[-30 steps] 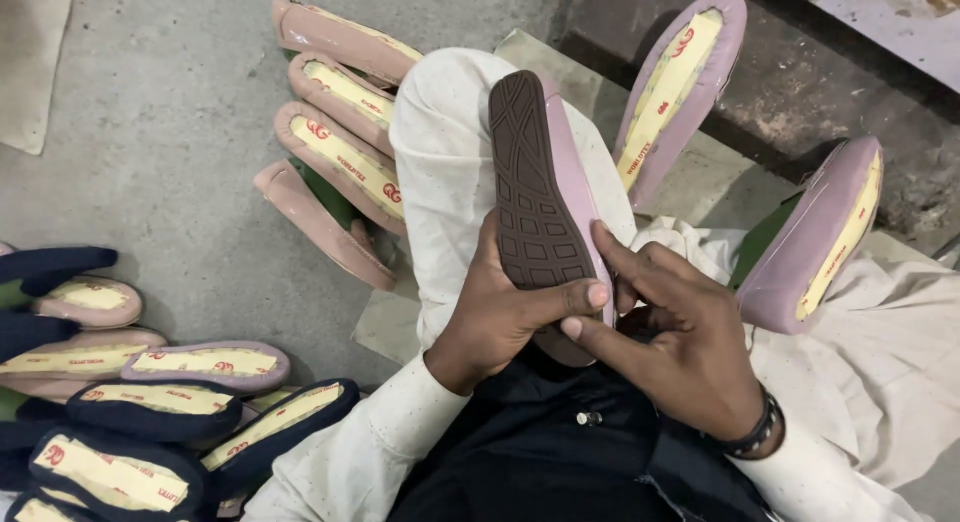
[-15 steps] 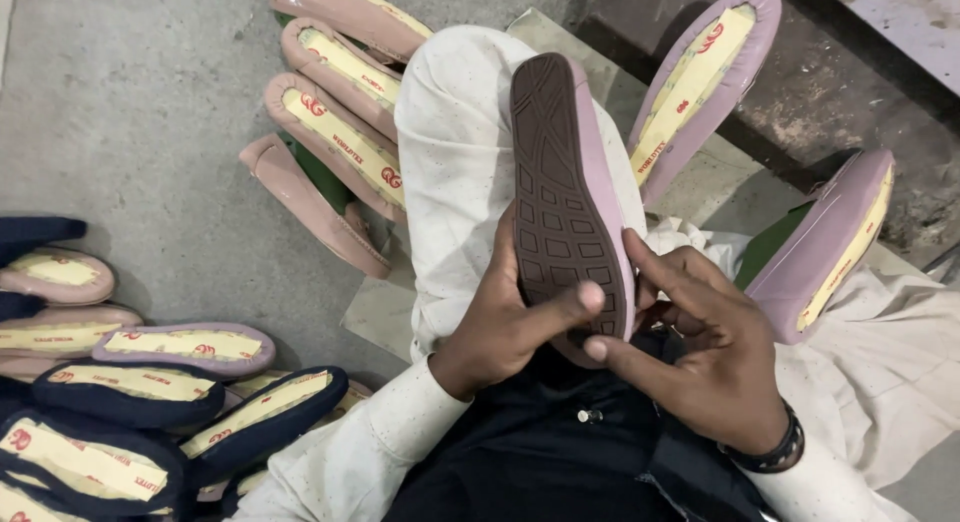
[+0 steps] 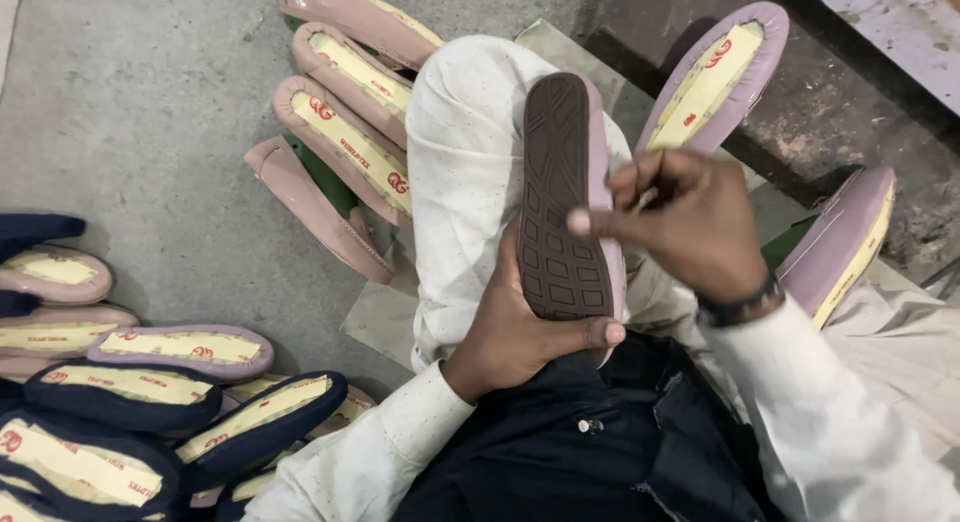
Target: Manually attaching rubber soles to shoe uppers by aligning and pressing them together.
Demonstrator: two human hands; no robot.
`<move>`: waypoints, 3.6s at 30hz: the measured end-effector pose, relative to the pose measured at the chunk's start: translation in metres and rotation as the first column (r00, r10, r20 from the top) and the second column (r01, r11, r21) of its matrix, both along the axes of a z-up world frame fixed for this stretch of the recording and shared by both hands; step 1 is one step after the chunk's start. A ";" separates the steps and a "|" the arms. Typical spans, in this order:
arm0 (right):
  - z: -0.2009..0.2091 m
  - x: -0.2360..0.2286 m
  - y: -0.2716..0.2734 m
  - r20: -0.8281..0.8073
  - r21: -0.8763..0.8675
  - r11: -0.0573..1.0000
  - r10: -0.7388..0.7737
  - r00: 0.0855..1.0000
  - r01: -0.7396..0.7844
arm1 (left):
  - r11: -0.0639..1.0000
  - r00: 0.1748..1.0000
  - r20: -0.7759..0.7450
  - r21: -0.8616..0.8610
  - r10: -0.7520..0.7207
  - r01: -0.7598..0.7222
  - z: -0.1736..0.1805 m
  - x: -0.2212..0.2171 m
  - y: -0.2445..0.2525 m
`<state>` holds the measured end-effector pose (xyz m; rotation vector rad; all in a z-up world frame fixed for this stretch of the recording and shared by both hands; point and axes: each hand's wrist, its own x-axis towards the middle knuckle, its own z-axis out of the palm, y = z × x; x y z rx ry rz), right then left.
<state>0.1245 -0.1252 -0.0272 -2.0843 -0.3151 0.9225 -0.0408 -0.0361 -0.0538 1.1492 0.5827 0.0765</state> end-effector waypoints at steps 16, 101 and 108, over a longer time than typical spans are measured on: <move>0.005 0.062 -0.054 0.321 0.348 0.805 0.380 0.868 -0.481 | 0.779 0.864 0.132 0.515 -0.486 0.359 0.041 0.011 0.102; -0.005 0.027 -0.063 0.540 0.172 0.985 -0.113 0.834 0.022 | 0.568 0.984 -0.161 0.804 -0.078 0.176 0.040 0.137 -0.019; -0.015 -0.037 -0.101 0.196 0.194 0.963 0.151 0.969 -0.189 | 0.610 0.984 -0.115 0.793 0.140 0.006 0.009 0.170 0.062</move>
